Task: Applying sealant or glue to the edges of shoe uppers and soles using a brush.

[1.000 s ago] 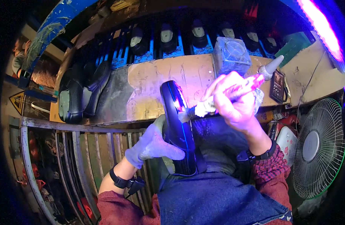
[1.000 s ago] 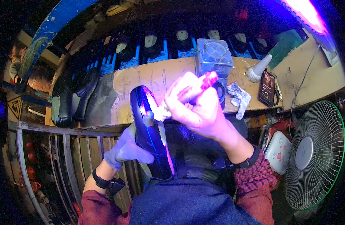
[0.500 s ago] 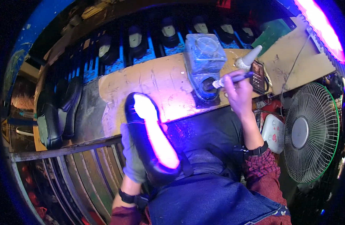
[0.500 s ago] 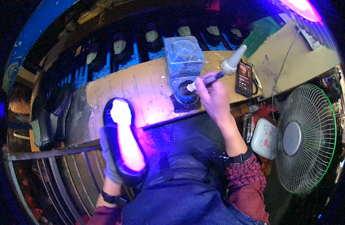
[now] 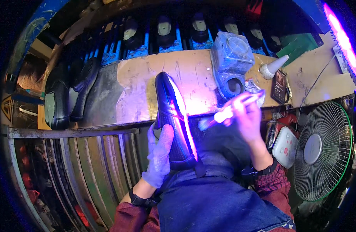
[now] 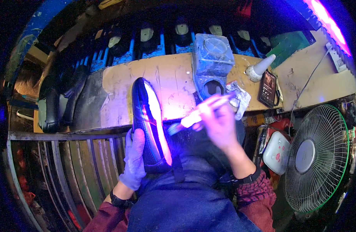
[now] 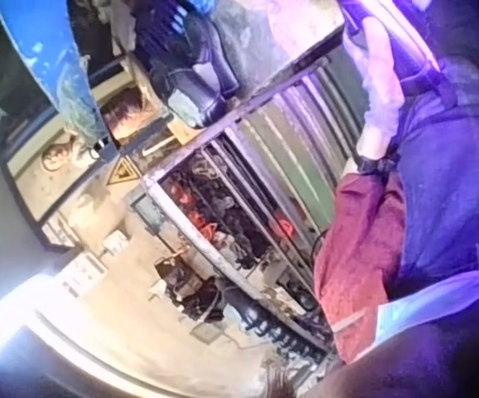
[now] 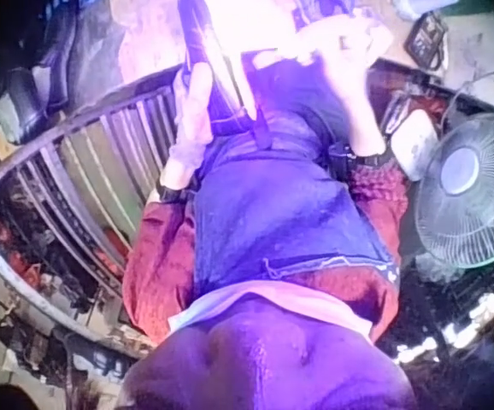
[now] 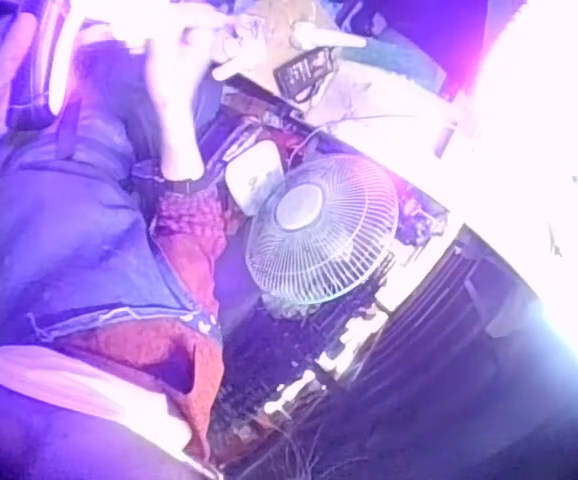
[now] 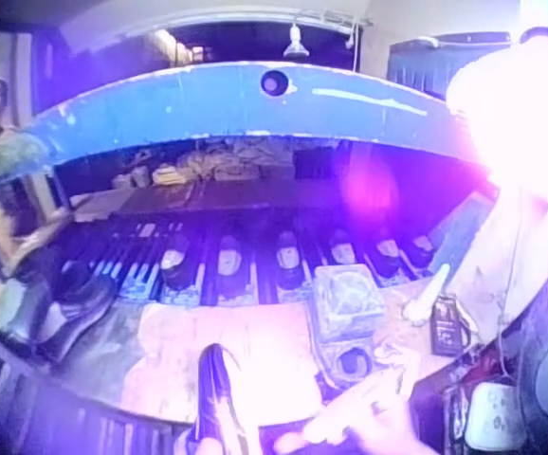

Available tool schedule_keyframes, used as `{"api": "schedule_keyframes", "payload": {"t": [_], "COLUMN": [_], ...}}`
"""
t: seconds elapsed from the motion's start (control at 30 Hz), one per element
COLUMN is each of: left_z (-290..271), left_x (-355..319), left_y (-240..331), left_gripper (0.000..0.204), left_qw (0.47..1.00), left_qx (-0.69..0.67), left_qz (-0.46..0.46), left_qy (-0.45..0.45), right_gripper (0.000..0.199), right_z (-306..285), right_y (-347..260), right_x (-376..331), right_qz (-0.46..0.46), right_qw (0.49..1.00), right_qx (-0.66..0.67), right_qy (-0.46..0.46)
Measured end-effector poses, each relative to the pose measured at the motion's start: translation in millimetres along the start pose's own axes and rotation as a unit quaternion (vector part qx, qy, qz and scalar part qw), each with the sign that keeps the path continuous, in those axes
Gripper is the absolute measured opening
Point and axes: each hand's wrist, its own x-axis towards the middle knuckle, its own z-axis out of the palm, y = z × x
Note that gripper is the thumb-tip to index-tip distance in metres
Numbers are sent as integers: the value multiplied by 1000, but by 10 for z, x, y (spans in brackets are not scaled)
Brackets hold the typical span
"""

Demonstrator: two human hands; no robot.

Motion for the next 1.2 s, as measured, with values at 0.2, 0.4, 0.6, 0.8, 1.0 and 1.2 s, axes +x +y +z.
{"api": "schedule_keyframes", "payload": {"t": [0.2,0.4,0.6,0.8,1.0,1.2], "left_z": [-20,30,-48,46,-161,-566], "left_x": [30,23,45,62,258,301], "left_y": [-22,-22,-72,-2,-111,38], "left_gripper": [52,50,47,54,67,62], "left_qw": [1000,1000,995,985,923,863], "left_qx": [-9,28,90,-13,-228,-396], "left_qz": [-6,-5,16,-44,-164,-175], "left_qy": [-3,9,-29,-165,-263,-260], "right_gripper": [19,26,15,19,18,27], "right_z": [685,715,650,592,508,738], "right_y": [-20,-32,-47,-222,-502,-930], "right_x": [605,817,203,-26,85,343], "right_qz": [-40,-68,-127,-172,-333,-396], "right_qw": [985,974,962,963,896,835], "right_qx": [-164,-217,-238,-196,-216,-162], "right_qy": [-24,-1,-39,-69,-201,-345]}}
